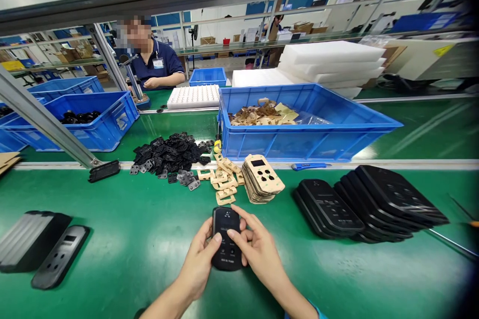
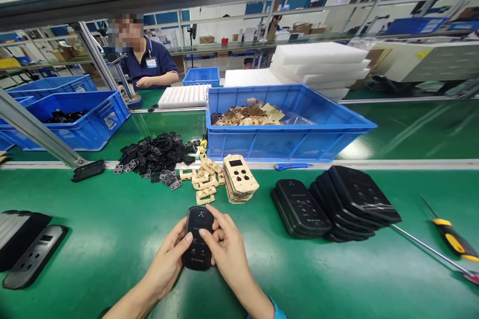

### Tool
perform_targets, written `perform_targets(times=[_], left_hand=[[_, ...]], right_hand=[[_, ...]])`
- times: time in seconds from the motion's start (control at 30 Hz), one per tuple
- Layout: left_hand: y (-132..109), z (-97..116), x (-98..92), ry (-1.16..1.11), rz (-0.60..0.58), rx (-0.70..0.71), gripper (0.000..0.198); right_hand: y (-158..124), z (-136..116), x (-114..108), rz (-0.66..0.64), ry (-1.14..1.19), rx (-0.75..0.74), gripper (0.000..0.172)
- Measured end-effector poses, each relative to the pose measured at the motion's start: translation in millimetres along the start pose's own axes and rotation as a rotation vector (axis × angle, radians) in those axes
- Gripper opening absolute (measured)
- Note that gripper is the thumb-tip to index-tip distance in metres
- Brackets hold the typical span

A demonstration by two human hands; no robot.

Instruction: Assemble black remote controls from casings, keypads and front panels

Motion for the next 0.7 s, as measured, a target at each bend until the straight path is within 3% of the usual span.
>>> perform_targets(times=[0.17,0.3,0.43,0.63,0.7], left_hand=[[0,0,2.7,0.02,-0.031,0.008,0.045],[-3,-6,-0.1,0.006,-0.01,-0.061,0.053],[-7,-11,-0.4,0.075,-0.061,-0.085,0.069],[-12,-4,28.8,0.085,-0.279,-0.038,0.094],[-12,-1,34.4,0.05,-0.282,-0.023,0.098]], right_hand=[[0,-7,-2,-0.006,-0.07,-0.046,0.052],[1,1,8,-0.112,0.01,0.081,0.055],[-1,1,8,-0.083,-0.006,0.095,0.059],[-6,-5,3,-0.036,-0.105,0.008,0.051],[-7,-6,3,-0.027,-0.114,0.0,0.05]])
Point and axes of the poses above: each hand's wrist, its own y-axis towards the middle knuckle, its own x-axis out of the palm, z = x × y, the point moved 10 cm from there along y, towards the middle knuckle, and after that the axes turned 14 degrees about x, right-handed, at the moved point
